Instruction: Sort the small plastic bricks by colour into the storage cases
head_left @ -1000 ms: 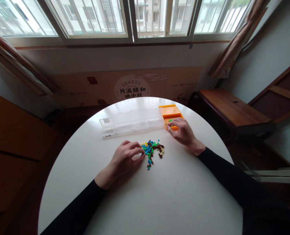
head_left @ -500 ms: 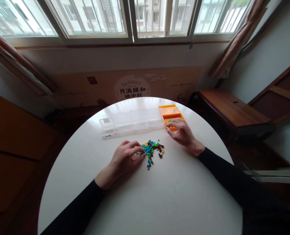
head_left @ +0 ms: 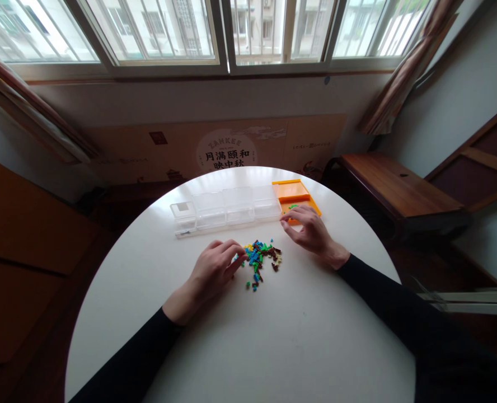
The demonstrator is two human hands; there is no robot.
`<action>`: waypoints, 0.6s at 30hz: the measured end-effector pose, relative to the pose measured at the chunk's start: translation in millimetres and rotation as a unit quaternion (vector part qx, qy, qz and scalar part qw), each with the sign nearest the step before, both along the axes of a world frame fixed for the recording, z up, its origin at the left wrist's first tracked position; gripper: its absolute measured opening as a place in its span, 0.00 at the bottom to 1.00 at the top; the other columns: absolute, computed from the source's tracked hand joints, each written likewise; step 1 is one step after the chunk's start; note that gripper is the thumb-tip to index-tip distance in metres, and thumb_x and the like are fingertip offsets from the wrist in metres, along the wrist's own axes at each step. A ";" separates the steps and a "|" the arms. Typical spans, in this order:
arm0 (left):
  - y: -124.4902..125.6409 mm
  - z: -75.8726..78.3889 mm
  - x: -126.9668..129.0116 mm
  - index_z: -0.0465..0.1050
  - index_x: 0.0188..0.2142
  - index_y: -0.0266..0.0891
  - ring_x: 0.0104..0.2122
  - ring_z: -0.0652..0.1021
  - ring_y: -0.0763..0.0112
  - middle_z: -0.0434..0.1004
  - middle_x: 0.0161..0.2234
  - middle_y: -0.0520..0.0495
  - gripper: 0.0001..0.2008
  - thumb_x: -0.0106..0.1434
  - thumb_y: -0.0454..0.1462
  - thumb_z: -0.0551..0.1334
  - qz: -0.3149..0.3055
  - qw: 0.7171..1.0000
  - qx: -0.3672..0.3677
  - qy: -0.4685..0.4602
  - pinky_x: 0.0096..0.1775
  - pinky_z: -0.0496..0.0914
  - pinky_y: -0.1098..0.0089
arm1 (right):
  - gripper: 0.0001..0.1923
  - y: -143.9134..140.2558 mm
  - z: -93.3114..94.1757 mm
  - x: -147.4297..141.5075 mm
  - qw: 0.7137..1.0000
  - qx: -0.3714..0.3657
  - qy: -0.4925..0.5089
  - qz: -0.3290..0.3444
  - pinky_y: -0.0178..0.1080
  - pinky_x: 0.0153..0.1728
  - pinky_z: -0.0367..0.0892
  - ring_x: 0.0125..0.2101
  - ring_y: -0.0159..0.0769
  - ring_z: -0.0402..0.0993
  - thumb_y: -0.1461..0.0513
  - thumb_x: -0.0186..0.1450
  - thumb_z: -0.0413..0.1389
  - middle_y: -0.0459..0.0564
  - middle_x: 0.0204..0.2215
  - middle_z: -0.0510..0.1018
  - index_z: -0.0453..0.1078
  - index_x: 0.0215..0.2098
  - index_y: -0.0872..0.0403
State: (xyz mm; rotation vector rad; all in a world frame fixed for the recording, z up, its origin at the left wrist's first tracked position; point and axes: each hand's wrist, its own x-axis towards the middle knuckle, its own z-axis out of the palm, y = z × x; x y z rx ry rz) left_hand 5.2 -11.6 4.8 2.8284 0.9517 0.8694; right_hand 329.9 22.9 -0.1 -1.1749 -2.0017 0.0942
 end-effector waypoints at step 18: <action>-11.6 29.3 2.8 0.78 0.34 0.45 0.34 0.82 0.68 0.83 0.35 0.51 0.14 0.64 0.48 0.78 -0.168 0.965 -0.203 0.019 0.47 0.71 0.63 | 0.05 -4.5 0.0 -5.9 0.999 0.002 -0.018 0.044 0.51 0.53 0.69 0.42 0.46 0.77 0.62 0.74 0.60 0.48 0.37 0.84 0.78 0.40 0.47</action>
